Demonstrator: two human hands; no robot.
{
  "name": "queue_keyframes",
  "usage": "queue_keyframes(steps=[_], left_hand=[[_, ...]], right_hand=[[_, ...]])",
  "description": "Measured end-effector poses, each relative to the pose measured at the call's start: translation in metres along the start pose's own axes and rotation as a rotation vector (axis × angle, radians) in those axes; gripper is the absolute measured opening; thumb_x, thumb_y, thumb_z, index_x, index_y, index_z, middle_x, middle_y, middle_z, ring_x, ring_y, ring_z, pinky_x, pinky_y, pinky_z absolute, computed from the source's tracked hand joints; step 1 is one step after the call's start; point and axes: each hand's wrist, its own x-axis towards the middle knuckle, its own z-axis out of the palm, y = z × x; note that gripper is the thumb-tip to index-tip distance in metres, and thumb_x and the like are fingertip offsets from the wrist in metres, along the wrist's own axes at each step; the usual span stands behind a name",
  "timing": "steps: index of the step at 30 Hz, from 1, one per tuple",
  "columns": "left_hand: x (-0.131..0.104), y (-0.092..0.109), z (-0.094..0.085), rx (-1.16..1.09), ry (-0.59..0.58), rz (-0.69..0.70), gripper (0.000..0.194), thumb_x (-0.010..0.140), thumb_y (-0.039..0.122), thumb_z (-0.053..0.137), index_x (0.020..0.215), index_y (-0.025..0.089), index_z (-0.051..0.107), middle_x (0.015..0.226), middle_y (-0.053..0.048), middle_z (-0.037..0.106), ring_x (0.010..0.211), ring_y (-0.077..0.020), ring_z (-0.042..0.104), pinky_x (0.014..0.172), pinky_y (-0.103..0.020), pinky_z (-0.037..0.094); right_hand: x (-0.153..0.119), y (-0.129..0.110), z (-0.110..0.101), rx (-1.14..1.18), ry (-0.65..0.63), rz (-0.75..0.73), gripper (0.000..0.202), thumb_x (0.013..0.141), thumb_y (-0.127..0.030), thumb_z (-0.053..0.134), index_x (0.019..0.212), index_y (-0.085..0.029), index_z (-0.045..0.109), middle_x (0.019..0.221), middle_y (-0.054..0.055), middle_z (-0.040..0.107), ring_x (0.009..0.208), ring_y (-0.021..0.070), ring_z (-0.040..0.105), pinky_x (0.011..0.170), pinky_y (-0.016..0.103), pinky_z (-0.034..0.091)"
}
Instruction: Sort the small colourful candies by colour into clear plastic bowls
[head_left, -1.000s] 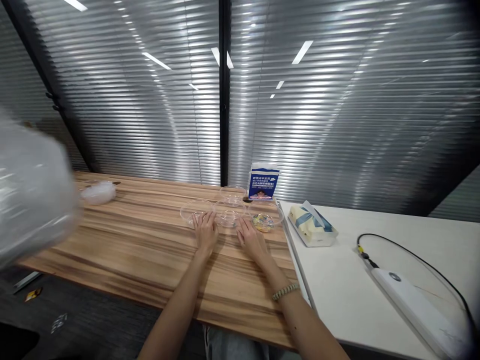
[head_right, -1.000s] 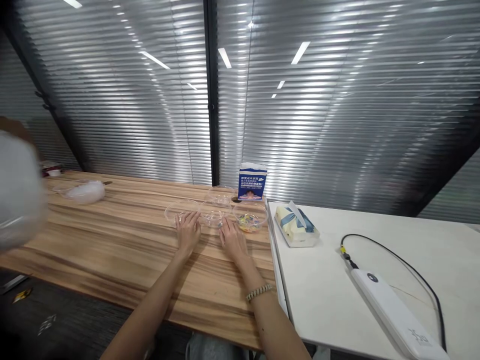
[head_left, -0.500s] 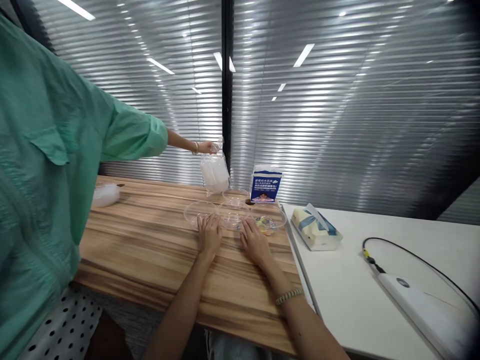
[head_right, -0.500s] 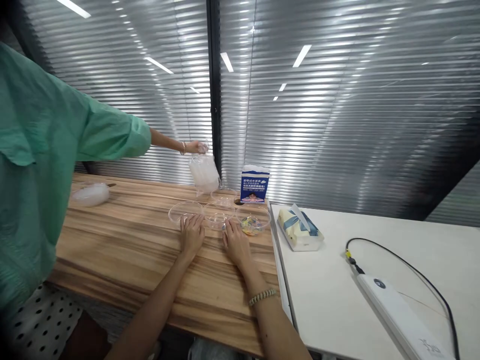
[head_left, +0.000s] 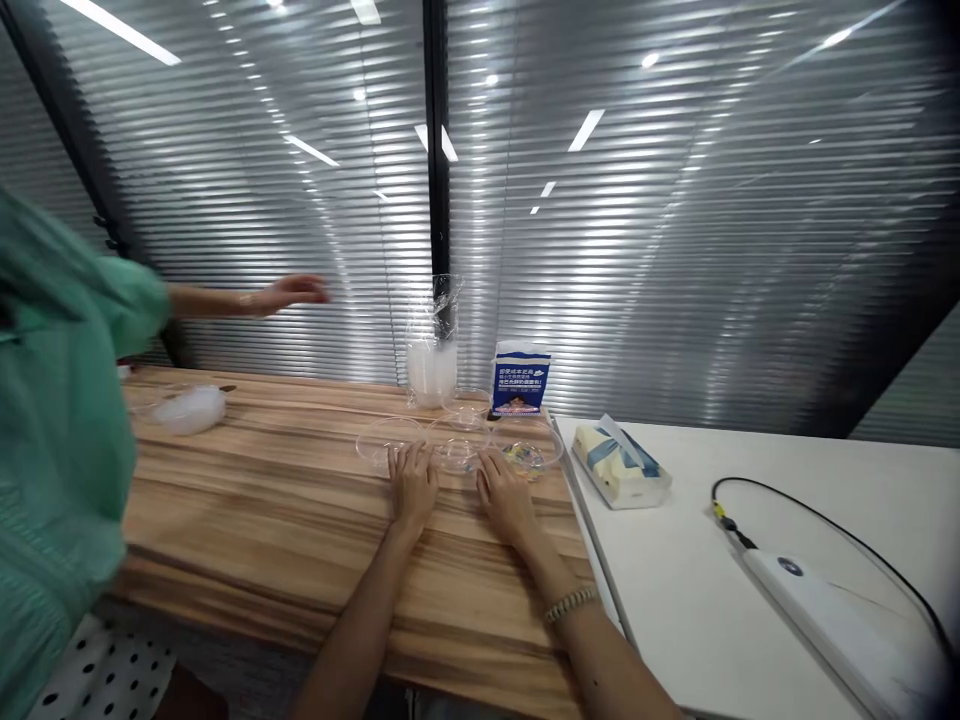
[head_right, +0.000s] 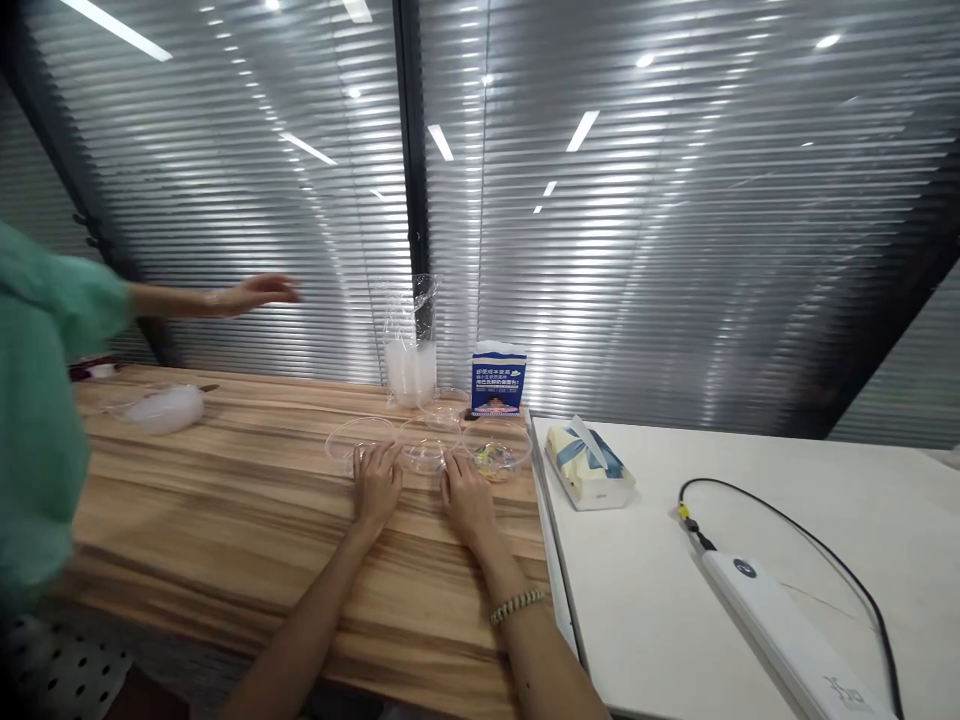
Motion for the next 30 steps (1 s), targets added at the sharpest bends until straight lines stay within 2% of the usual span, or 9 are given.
queue_keyframes(steps=[6,30], left_hand=[[-0.0012,0.0005,0.0006,-0.015,0.006,0.03,0.033,0.084,0.009,0.045,0.108,0.017,0.065,0.113,-0.01,0.067,0.111,-0.0272,0.056,0.111,-0.056,0.027],[-0.0036,0.0074,-0.003,-0.096,-0.009,0.03,0.031,0.085,0.009,0.045,0.107,0.02,0.064,0.108,-0.007,0.067,0.107,-0.024,0.057,0.112,-0.055,0.025]], right_hand=[[-0.0001,0.0014,0.0002,-0.003,0.077,-0.008,0.037,0.092,-0.015,0.039,0.123,-0.012,0.058,0.116,0.011,0.065,0.104,0.0211,0.061,0.086,0.032,0.049],[-0.0019,0.0028,-0.0007,-0.002,0.101,-0.004,0.036,0.092,-0.014,0.038,0.119,-0.013,0.062,0.108,0.011,0.069,0.096,0.0204,0.064,0.086,0.033,0.05]])
